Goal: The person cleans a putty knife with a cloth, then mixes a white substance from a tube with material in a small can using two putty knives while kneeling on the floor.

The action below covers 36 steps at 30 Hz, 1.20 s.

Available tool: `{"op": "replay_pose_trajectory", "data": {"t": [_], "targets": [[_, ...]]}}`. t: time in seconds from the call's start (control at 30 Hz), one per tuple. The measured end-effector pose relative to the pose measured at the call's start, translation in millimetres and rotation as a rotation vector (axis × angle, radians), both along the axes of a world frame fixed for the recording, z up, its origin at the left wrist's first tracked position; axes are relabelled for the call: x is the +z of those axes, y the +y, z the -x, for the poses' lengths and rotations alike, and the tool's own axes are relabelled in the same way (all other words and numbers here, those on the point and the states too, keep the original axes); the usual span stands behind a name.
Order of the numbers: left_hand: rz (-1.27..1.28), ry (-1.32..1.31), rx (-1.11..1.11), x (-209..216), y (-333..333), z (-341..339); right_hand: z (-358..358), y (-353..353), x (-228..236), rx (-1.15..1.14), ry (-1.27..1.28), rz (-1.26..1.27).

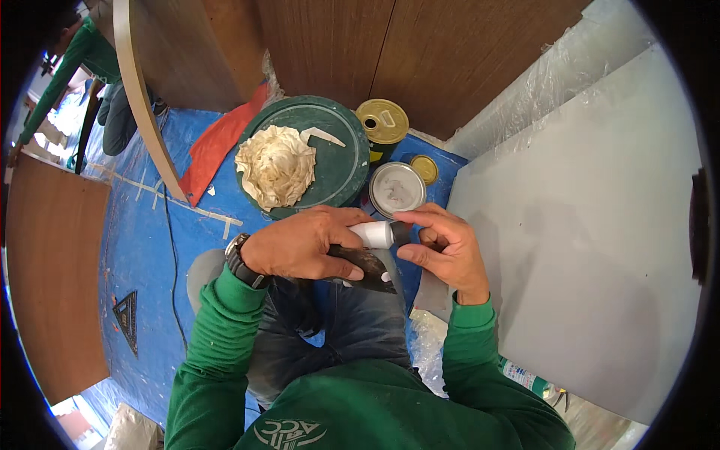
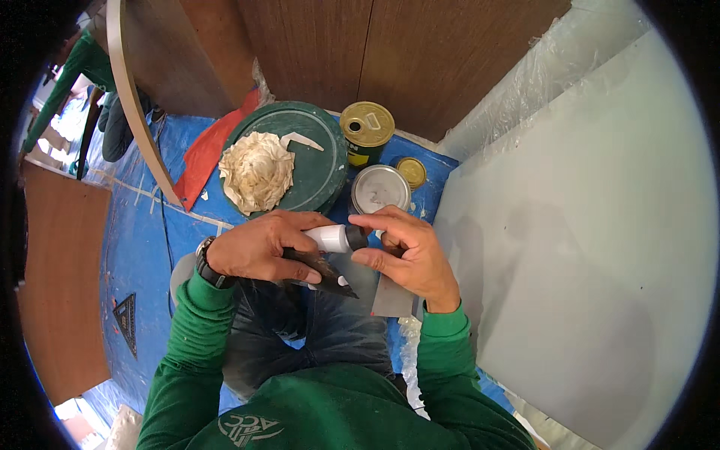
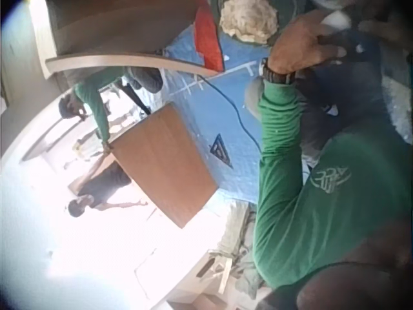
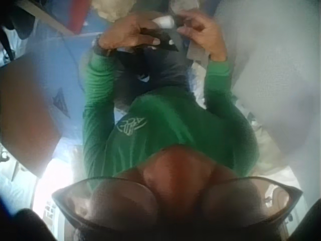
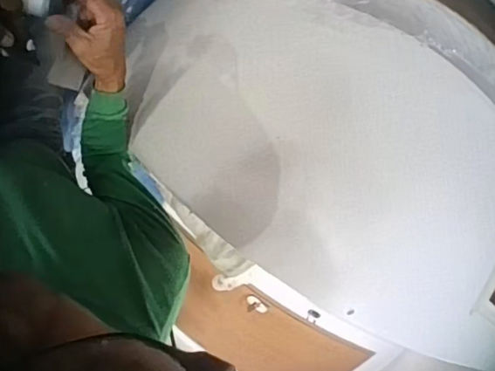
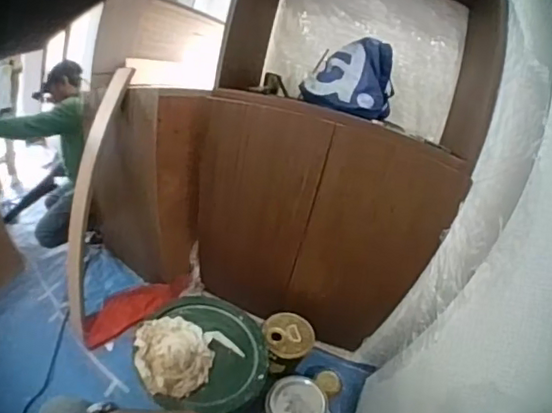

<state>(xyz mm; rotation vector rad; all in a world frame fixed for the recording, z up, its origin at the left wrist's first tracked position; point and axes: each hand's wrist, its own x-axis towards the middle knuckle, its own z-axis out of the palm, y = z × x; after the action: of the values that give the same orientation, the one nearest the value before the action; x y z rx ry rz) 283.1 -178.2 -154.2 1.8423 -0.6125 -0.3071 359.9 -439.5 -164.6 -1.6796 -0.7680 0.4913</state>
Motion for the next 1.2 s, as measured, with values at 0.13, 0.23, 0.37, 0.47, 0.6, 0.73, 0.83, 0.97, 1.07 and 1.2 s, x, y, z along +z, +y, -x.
{"op": "replay_pose_trajectory", "data": {"t": [0.13,0.23,0.37,0.47,0.6,0.73,0.83,0.97,1.07,1.2], "targets": [[-0.039,-0.024,0.012,-3,0,1,3,7,0,-0.057,-0.056,0.061],[-0.066,-0.009,0.042,-2,1,2,4,12,-9,-0.114,0.044,0.049],[-0.064,-0.037,0.052,-2,0,1,2,15,-23,-0.177,0.116,-0.006],[-0.077,-0.069,0.034,-1,1,1,-2,12,-13,-0.127,0.045,0.142],[-0.061,-0.113,0.022,-5,1,0,-6,8,2,-0.073,0.072,0.151],[-0.051,-0.046,0.020,0,4,1,-2,2,10,-0.022,0.163,0.044],[-0.045,-0.100,0.024,-4,3,3,1,1,5,-0.002,0.186,-0.003],[-0.072,-0.074,0.018,-2,5,6,4,3,11,0.013,0.138,0.037],[-0.078,-0.088,0.025,1,4,6,5,5,21,0.010,0.090,0.105],[-0.161,-0.095,0.030,1,0,-1,2,11,17,-0.054,0.065,0.137]]}}
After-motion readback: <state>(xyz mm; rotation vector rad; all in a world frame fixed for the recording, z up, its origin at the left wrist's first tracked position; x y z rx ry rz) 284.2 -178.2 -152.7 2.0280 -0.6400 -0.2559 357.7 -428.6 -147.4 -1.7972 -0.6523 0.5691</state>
